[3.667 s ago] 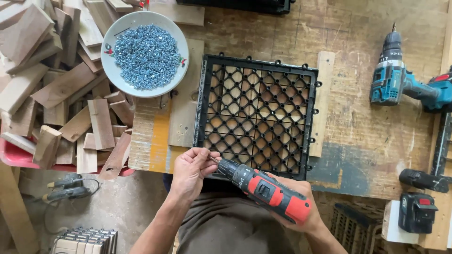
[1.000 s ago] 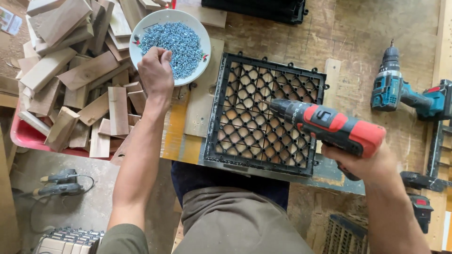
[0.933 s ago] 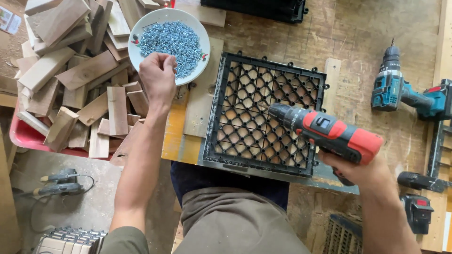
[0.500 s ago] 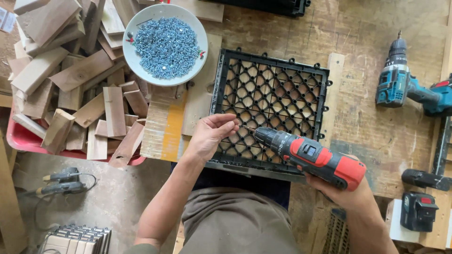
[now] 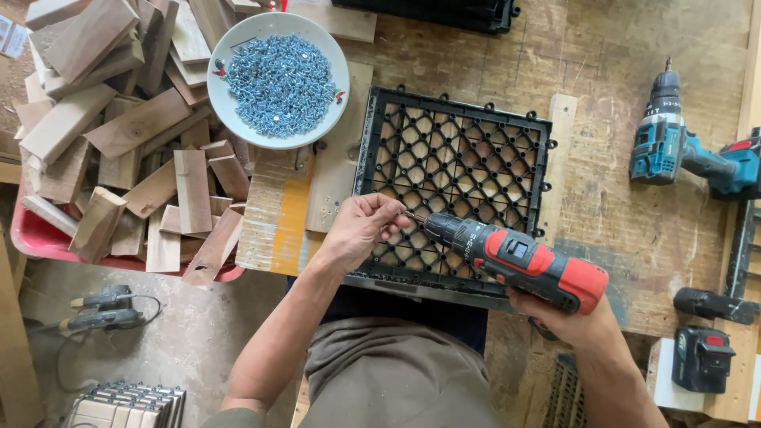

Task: Assembling a wooden floor tile by placing slats into a plastic grid and fastening them with screws using a power drill.

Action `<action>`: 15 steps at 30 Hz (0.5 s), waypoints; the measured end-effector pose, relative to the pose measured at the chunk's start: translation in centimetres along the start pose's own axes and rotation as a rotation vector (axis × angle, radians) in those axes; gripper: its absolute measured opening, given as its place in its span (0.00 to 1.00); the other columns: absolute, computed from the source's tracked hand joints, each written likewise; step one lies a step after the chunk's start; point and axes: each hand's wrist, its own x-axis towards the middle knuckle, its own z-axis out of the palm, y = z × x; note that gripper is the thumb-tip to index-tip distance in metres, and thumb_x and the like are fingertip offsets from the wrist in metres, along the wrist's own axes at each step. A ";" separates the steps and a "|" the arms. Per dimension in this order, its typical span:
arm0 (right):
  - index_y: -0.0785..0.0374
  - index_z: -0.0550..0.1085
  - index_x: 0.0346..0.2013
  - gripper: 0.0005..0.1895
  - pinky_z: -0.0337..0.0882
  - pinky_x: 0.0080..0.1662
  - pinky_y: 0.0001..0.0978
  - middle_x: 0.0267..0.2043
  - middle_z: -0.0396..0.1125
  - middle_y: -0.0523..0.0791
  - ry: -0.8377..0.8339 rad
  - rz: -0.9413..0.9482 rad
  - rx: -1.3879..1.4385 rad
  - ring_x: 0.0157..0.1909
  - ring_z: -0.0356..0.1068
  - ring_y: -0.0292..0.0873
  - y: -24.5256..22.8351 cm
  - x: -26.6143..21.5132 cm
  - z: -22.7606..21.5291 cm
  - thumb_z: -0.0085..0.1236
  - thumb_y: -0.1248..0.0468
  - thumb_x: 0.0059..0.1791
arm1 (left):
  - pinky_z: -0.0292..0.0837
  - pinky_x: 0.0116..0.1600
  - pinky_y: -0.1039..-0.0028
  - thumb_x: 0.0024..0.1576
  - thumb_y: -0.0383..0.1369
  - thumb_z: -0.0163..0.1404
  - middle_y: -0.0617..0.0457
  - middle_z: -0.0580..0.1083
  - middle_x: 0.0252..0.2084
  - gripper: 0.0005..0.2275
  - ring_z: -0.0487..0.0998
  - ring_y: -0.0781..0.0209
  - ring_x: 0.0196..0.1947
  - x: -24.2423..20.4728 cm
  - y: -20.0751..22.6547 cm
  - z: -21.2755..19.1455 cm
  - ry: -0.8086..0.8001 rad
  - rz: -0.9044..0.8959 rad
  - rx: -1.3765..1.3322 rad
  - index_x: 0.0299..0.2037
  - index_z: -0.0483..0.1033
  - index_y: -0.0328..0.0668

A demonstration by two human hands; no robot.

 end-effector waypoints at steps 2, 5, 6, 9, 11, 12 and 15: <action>0.60 0.84 0.31 0.12 0.74 0.20 0.29 0.16 0.75 0.47 0.001 -0.010 -0.010 0.13 0.72 0.36 0.8 -0.6 0.0 0.71 0.69 0.33 | 0.73 0.24 0.90 0.61 0.29 0.56 0.40 0.81 0.27 0.07 0.79 0.70 0.21 0.2 -0.6 0.0 0.000 -0.008 -0.007 0.38 0.79 0.28; 0.61 0.85 0.32 0.14 0.74 0.21 0.32 0.18 0.76 0.48 0.004 -0.034 -0.020 0.15 0.73 0.37 2.4 -0.8 0.0 0.72 0.69 0.32 | 0.71 0.24 0.90 0.62 0.29 0.55 0.41 0.81 0.26 0.07 0.78 0.71 0.21 0.4 -0.9 0.0 -0.001 -0.015 -0.012 0.38 0.79 0.29; 0.61 0.84 0.33 0.15 0.74 0.21 0.33 0.19 0.76 0.48 0.012 -0.043 -0.024 0.16 0.74 0.38 3.0 -0.9 0.0 0.74 0.68 0.32 | 0.70 0.24 0.90 0.62 0.29 0.55 0.41 0.80 0.26 0.07 0.78 0.71 0.20 0.4 -1.1 0.1 -0.006 -0.021 -0.010 0.37 0.79 0.29; 0.60 0.84 0.32 0.13 0.75 0.21 0.31 0.19 0.77 0.48 -0.029 -0.005 -0.010 0.14 0.73 0.37 2.9 -0.3 -0.3 0.71 0.71 0.33 | 0.68 0.23 0.90 0.62 0.30 0.55 0.41 0.80 0.25 0.08 0.76 0.72 0.20 0.3 -0.8 0.3 -0.008 -0.054 0.019 0.37 0.79 0.30; 0.61 0.84 0.30 0.12 0.74 0.22 0.32 0.18 0.75 0.48 -0.068 -0.007 -0.051 0.15 0.72 0.37 3.4 -0.1 -1.2 0.70 0.71 0.32 | 0.68 0.23 0.91 0.62 0.30 0.55 0.41 0.80 0.25 0.08 0.76 0.73 0.19 -0.1 -0.2 0.6 -0.005 -0.077 0.080 0.38 0.79 0.30; 0.61 0.84 0.28 0.11 0.72 0.22 0.34 0.17 0.74 0.47 -0.098 -0.014 -0.095 0.17 0.70 0.38 3.6 0.1 -1.7 0.70 0.72 0.32 | 0.67 0.22 0.91 0.61 0.30 0.55 0.41 0.80 0.24 0.08 0.75 0.73 0.18 -0.1 0.2 0.8 -0.011 -0.096 0.146 0.38 0.79 0.30; 0.61 0.83 0.25 0.09 0.71 0.24 0.33 0.16 0.73 0.47 -0.140 0.023 -0.195 0.17 0.68 0.37 1.3 1.0 -2.8 0.71 0.71 0.31 | 0.66 0.20 0.87 0.62 0.37 0.55 0.39 0.80 0.24 0.16 0.73 0.73 0.17 -1.4 3.5 1.8 -0.007 -0.100 0.310 0.46 0.77 0.26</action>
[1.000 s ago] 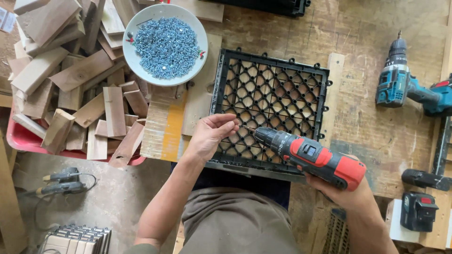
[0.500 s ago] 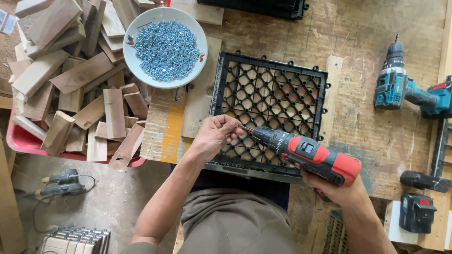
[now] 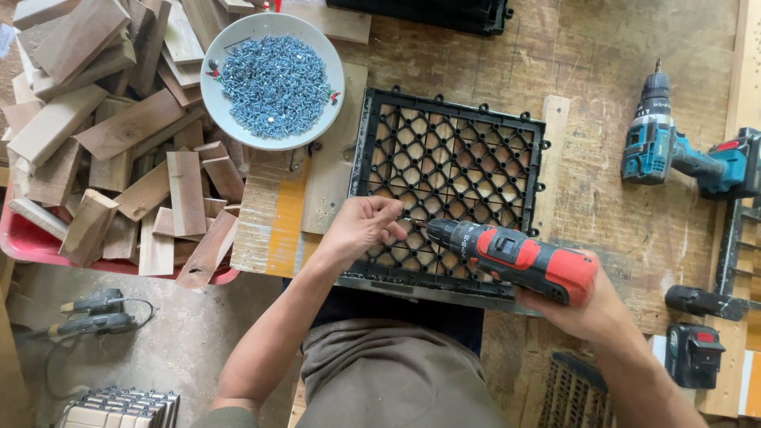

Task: Assembling a wooden floor tile by placing slats into a plastic grid and fastening them with screws using a power drill.

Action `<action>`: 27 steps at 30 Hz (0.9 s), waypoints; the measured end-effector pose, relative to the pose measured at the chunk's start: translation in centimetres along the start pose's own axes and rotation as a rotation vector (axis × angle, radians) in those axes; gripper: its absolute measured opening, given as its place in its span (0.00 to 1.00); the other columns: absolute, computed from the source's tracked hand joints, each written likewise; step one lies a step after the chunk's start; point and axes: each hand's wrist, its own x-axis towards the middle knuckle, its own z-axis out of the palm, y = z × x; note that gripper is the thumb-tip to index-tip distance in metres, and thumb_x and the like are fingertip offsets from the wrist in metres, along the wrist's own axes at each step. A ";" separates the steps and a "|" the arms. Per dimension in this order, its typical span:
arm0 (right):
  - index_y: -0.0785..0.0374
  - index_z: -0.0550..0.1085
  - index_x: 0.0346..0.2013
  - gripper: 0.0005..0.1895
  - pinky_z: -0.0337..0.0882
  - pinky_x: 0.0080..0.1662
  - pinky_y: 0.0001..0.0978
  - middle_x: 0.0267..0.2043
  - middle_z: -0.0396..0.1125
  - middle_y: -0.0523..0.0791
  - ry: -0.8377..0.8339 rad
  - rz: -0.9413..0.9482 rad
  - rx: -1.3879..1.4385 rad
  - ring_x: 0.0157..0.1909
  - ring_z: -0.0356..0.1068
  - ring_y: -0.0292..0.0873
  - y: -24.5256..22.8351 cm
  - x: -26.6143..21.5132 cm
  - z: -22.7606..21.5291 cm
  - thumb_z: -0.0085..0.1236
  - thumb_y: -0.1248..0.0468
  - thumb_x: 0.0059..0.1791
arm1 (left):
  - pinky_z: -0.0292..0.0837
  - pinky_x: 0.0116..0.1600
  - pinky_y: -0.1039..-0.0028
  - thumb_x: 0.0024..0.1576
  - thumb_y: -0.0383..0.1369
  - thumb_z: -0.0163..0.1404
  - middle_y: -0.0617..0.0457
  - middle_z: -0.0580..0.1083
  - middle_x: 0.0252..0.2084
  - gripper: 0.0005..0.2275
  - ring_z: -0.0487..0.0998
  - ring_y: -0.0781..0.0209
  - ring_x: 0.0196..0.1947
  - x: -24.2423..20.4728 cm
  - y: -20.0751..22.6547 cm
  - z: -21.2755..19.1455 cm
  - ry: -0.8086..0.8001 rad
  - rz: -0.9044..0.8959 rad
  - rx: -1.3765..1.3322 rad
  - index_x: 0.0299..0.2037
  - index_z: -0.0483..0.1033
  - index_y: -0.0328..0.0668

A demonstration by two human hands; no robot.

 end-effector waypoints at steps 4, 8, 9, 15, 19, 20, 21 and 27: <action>0.63 0.81 0.21 0.08 0.65 0.25 0.31 0.15 0.67 0.42 -0.215 0.360 -0.190 0.19 0.62 0.39 -4.4 2.0 -3.6 0.74 0.69 0.31 | 0.65 0.29 0.82 0.65 0.35 0.48 0.46 0.81 0.29 0.11 0.70 0.70 0.22 0.4 2.0 -1.4 0.193 -0.095 0.257 0.43 0.80 0.36; 0.64 0.77 0.20 0.09 0.62 0.28 0.32 0.17 0.64 0.43 -0.305 0.475 -0.455 0.21 0.59 0.40 -7.9 4.2 -4.7 0.72 0.66 0.31 | 0.79 0.53 0.79 0.61 0.17 0.43 0.44 0.81 0.47 0.13 0.81 0.63 0.43 1.9 1.2 -3.8 0.242 0.012 0.100 0.51 0.79 0.31; 0.63 0.76 0.19 0.09 0.62 0.27 0.33 0.16 0.64 0.44 -0.348 0.476 -0.511 0.20 0.59 0.41 -8.8 4.6 -4.7 0.70 0.65 0.31 | 0.81 0.54 0.78 0.59 0.13 0.44 0.40 0.81 0.46 0.13 0.83 0.58 0.46 1.9 1.1 -4.3 0.186 0.022 0.018 0.48 0.80 0.28; 0.55 0.75 0.21 0.08 0.67 0.30 0.31 0.18 0.69 0.42 -0.499 0.593 -0.754 0.22 0.66 0.40 -12.2 7.3 -3.0 0.66 0.59 0.34 | 0.83 0.48 0.75 0.57 0.20 0.55 0.34 0.80 0.43 0.10 0.85 0.52 0.40 1.4 -0.3 -5.4 0.200 0.080 -0.207 0.47 0.76 0.23; 0.40 0.76 0.35 0.12 0.73 0.37 0.34 0.25 0.74 0.37 -0.679 0.493 -1.026 0.30 0.73 0.43 -14.4 10.1 -0.7 0.57 0.49 0.38 | 0.83 0.38 0.79 0.54 0.21 0.60 0.37 0.81 0.36 0.09 0.85 0.55 0.34 1.3 -0.4 -5.9 0.270 0.074 -0.259 0.43 0.77 0.26; 0.34 0.77 0.41 0.16 0.74 0.37 0.34 0.26 0.75 0.39 -0.713 0.528 -1.073 0.30 0.74 0.44 -15.7 10.9 -0.3 0.54 0.52 0.39 | 0.81 0.35 0.80 0.55 0.24 0.60 0.38 0.81 0.34 0.08 0.84 0.58 0.30 1.3 -0.3 -5.9 0.278 0.091 -0.242 0.41 0.78 0.28; 0.28 0.77 0.46 0.22 0.74 0.37 0.35 0.26 0.76 0.40 -0.747 0.575 -1.113 0.30 0.75 0.45 -17.0 11.2 0.2 0.52 0.54 0.39 | 0.80 0.32 0.82 0.55 0.26 0.60 0.40 0.81 0.32 0.07 0.82 0.62 0.27 1.1 -0.3 -5.8 0.278 0.097 -0.220 0.39 0.78 0.29; 0.46 0.75 0.29 0.07 0.73 0.37 0.35 0.26 0.74 0.39 -0.774 0.551 -1.175 0.30 0.74 0.45 -17.4 12.3 1.1 0.53 0.53 0.39 | 0.83 0.45 0.79 0.54 0.26 0.60 0.39 0.82 0.37 0.09 0.86 0.56 0.39 0.5 -1.5 -6.1 0.311 0.184 -0.302 0.41 0.82 0.27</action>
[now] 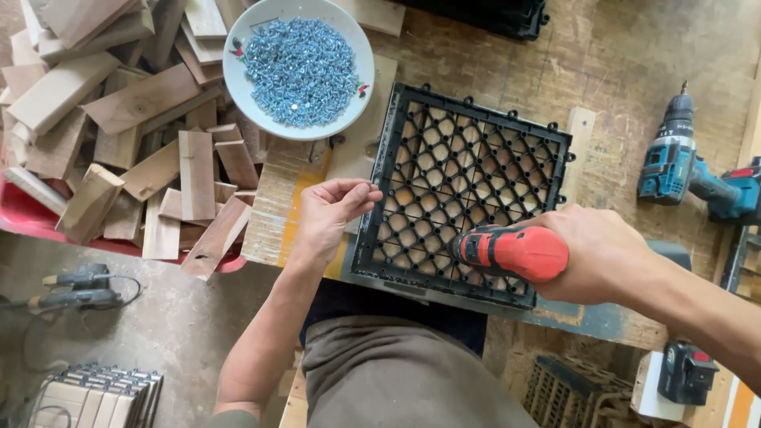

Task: Assembling a wooden floor tile by placing slats into a plastic grid and fastening them with screws using a power drill.

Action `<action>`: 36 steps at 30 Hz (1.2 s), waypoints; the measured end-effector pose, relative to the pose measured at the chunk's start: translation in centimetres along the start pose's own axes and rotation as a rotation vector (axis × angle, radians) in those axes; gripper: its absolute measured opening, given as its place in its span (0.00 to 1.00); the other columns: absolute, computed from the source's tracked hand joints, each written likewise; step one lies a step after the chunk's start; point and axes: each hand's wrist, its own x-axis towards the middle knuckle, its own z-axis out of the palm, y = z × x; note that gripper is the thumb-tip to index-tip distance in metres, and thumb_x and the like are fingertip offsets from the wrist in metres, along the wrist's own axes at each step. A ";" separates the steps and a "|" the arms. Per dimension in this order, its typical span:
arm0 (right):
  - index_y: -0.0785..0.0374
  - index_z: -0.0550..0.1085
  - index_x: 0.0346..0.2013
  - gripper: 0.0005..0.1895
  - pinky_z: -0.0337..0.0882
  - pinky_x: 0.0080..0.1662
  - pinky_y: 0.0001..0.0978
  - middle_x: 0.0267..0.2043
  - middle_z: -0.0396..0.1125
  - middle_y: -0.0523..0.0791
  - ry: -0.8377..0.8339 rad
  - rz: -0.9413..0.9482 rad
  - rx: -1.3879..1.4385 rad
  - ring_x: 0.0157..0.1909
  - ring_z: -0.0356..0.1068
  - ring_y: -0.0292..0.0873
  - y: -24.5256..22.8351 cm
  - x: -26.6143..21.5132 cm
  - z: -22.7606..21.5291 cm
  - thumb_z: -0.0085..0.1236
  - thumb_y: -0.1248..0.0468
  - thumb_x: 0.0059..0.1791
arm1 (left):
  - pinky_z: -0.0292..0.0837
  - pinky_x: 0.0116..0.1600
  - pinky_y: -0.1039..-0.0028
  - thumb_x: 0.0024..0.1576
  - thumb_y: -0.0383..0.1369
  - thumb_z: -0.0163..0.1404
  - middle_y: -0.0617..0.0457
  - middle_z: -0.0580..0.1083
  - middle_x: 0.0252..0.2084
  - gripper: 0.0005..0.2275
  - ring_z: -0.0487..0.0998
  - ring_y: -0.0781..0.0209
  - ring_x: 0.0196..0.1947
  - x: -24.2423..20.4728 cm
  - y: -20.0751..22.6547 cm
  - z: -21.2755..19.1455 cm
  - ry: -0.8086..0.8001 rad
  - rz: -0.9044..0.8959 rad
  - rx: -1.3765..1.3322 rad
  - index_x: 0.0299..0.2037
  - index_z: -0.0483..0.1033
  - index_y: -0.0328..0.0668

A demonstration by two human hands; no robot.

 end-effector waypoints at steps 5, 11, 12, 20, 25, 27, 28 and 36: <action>0.23 0.73 0.51 0.24 0.74 0.37 0.37 0.29 0.75 0.36 0.013 -0.085 -0.042 0.32 0.74 0.42 -0.1 -0.7 0.1 0.51 0.53 0.42 | 0.83 0.49 0.78 0.58 0.20 0.54 0.37 0.82 0.41 0.08 0.85 0.55 0.43 -1.1 0.3 0.6 -0.089 0.049 0.094 0.45 0.81 0.25; 0.19 0.66 0.64 0.38 0.76 0.45 0.43 0.50 0.77 0.32 0.197 -0.239 0.074 0.44 0.79 0.46 2.8 -1.9 4.9 0.56 0.48 0.38 | 0.82 0.35 0.79 0.57 0.24 0.57 0.37 0.82 0.35 0.09 0.85 0.57 0.31 -3.1 -1.0 2.9 -0.186 -0.057 0.110 0.45 0.79 0.25; 0.21 0.68 0.63 0.38 0.75 0.45 0.42 0.50 0.77 0.32 0.283 -0.237 0.158 0.44 0.80 0.46 3.8 -1.8 6.4 0.60 0.44 0.36 | 0.83 0.37 0.79 0.57 0.23 0.57 0.37 0.82 0.36 0.09 0.85 0.57 0.32 -3.3 -2.0 2.7 -0.266 -0.068 0.099 0.45 0.80 0.26; 0.54 0.80 0.30 0.11 0.72 0.33 0.29 0.21 0.71 0.37 0.803 -0.561 1.036 0.23 0.68 0.36 7.3 0.6 19.6 0.71 0.60 0.34 | 0.82 0.36 0.82 0.59 0.29 0.55 0.37 0.81 0.39 0.09 0.85 0.59 0.33 -3.4 -6.6 4.0 -0.325 -0.237 -0.142 0.41 0.78 0.27; 0.58 0.80 0.30 0.10 0.74 0.34 0.29 0.23 0.72 0.38 0.748 -0.580 1.110 0.24 0.68 0.37 6.5 0.4 20.0 0.68 0.64 0.35 | 0.83 0.37 0.81 0.61 0.28 0.54 0.34 0.81 0.42 0.06 0.85 0.58 0.34 -3.8 -7.0 5.0 -0.379 -0.302 -0.233 0.40 0.76 0.28; 0.55 0.80 0.28 0.08 0.68 0.29 0.29 0.16 0.66 0.37 0.799 -0.595 0.984 0.20 0.62 0.37 6.9 1.2 20.6 0.69 0.62 0.35 | 0.83 0.38 0.82 0.61 0.26 0.54 0.37 0.81 0.38 0.06 0.85 0.57 0.35 -3.9 -6.9 5.0 -0.364 -0.322 -0.231 0.40 0.77 0.28; 0.55 0.80 0.28 0.08 0.68 0.29 0.29 0.16 0.66 0.37 0.799 -0.600 0.985 0.20 0.62 0.37 7.0 1.4 20.8 0.69 0.62 0.35 | 0.83 0.38 0.82 0.61 0.26 0.54 0.37 0.81 0.38 0.06 0.85 0.57 0.35 -3.8 -6.7 5.1 -0.362 -0.319 -0.230 0.40 0.77 0.28; 0.53 0.84 0.35 0.15 0.73 0.35 0.29 0.21 0.75 0.37 0.727 -0.501 1.122 0.25 0.70 0.35 7.1 2.7 22.9 0.73 0.62 0.34 | 0.83 0.36 0.82 0.60 0.26 0.54 0.35 0.81 0.35 0.07 0.85 0.58 0.32 -3.7 -6.5 5.1 -0.341 -0.381 -0.176 0.42 0.75 0.26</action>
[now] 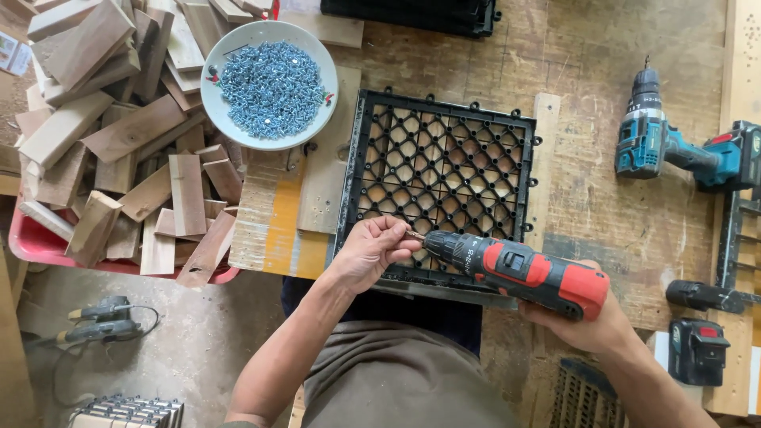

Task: Assembling a wooden floor tile by placing slats into a plastic grid and fastening them with screws using a power drill.

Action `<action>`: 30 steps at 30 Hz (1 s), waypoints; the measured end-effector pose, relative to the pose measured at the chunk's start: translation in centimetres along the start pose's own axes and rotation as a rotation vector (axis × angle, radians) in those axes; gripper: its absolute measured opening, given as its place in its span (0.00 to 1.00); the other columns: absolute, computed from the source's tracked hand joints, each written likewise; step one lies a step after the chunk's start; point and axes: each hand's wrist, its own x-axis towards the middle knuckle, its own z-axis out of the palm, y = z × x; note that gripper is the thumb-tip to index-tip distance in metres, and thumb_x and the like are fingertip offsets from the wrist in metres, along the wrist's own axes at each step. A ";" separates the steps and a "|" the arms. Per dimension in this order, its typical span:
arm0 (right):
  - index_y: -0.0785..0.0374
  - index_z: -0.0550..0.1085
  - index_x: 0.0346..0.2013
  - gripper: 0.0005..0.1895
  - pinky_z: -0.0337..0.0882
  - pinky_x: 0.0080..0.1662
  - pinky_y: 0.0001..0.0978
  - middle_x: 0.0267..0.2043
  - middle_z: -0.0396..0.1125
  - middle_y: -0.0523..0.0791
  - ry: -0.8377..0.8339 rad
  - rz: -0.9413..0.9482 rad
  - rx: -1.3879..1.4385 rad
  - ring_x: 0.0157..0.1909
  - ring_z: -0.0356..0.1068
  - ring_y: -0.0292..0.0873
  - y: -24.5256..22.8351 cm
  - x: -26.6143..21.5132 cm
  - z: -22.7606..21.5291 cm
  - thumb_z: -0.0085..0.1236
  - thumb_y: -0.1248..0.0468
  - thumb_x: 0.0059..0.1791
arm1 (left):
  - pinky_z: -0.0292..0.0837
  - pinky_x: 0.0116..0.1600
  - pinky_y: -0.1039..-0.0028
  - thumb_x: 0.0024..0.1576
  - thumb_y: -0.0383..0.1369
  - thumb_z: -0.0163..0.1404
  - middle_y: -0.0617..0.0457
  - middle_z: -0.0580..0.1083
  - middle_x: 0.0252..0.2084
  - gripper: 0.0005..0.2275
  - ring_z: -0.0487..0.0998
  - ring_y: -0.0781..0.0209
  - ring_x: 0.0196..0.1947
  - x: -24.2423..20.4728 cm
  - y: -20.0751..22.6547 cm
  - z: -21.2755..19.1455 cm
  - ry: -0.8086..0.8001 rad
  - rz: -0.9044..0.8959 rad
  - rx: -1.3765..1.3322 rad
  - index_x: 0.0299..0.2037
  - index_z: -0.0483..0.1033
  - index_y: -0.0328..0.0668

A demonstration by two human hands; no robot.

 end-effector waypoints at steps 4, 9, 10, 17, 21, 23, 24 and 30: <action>0.52 0.84 0.32 0.13 0.71 0.36 0.28 0.21 0.74 0.36 0.011 0.001 -0.004 0.26 0.69 0.33 0.7 -0.2 0.1 0.73 0.62 0.33 | 0.83 0.36 0.82 0.59 0.28 0.56 0.35 0.81 0.36 0.09 0.85 0.57 0.32 0.0 0.0 -0.6 -0.066 0.007 0.027 0.39 0.77 0.24; 0.59 0.79 0.28 0.08 0.74 0.34 0.28 0.21 0.72 0.38 -0.053 -0.097 0.114 0.24 0.68 0.36 -2.4 0.6 -0.2 0.68 0.64 0.37 | 0.83 0.36 0.81 0.60 0.29 0.54 0.33 0.81 0.37 0.09 0.85 0.55 0.33 -0.1 0.5 0.1 0.011 -0.082 0.159 0.38 0.77 0.24; 0.59 0.79 0.28 0.08 0.74 0.34 0.28 0.21 0.72 0.38 -0.054 -0.096 0.113 0.24 0.68 0.36 -3.1 0.9 -0.4 0.68 0.64 0.37 | 0.83 0.36 0.81 0.60 0.29 0.54 0.33 0.81 0.37 0.09 0.85 0.55 0.33 -0.2 0.7 0.1 0.011 -0.083 0.158 0.38 0.77 0.24; 0.57 0.83 0.26 0.09 0.74 0.29 0.27 0.19 0.74 0.38 -0.189 0.040 -0.037 0.22 0.68 0.34 -5.2 0.8 -2.5 0.70 0.64 0.32 | 0.78 0.33 0.81 0.59 0.35 0.53 0.41 0.83 0.38 0.16 0.83 0.61 0.31 -1.5 4.5 2.2 -0.013 -0.091 0.768 0.53 0.77 0.32; 0.53 0.80 0.23 0.07 0.70 0.27 0.28 0.16 0.69 0.38 -0.327 0.183 -0.277 0.23 0.56 0.41 -8.5 1.8 -3.7 0.68 0.62 0.32 | 0.77 0.34 0.83 0.58 0.35 0.58 0.49 0.83 0.38 0.12 0.79 0.68 0.27 -1.4 9.5 2.4 0.399 0.157 1.029 0.50 0.82 0.40; 0.53 0.79 0.22 0.09 0.68 0.28 0.29 0.15 0.68 0.39 -0.354 0.293 -0.383 0.22 0.58 0.41 -10.1 3.1 -3.7 0.71 0.59 0.31 | 0.72 0.49 0.71 0.59 0.33 0.57 0.44 0.79 0.48 0.15 0.76 0.58 0.43 1.3 12.0 -2.4 0.512 0.426 1.235 0.54 0.77 0.38; 0.52 0.79 0.22 0.12 0.67 0.29 0.30 0.14 0.68 0.40 -0.386 0.386 -0.487 0.21 0.59 0.41 -10.8 3.9 -3.7 0.74 0.57 0.30 | 0.67 0.64 0.59 0.59 0.31 0.57 0.39 0.75 0.58 0.18 0.74 0.47 0.59 2.5 13.3 -5.0 0.642 0.714 1.425 0.58 0.73 0.35; 0.49 0.76 0.22 0.09 0.70 0.33 0.30 0.18 0.74 0.37 -0.508 0.492 -0.728 0.23 0.68 0.41 -12.8 6.6 -2.1 0.66 0.53 0.32 | 0.78 0.47 0.61 0.58 0.32 0.61 0.43 0.76 0.44 0.08 0.73 0.46 0.47 8.9 19.9 -15.9 1.045 0.675 1.868 0.42 0.83 0.35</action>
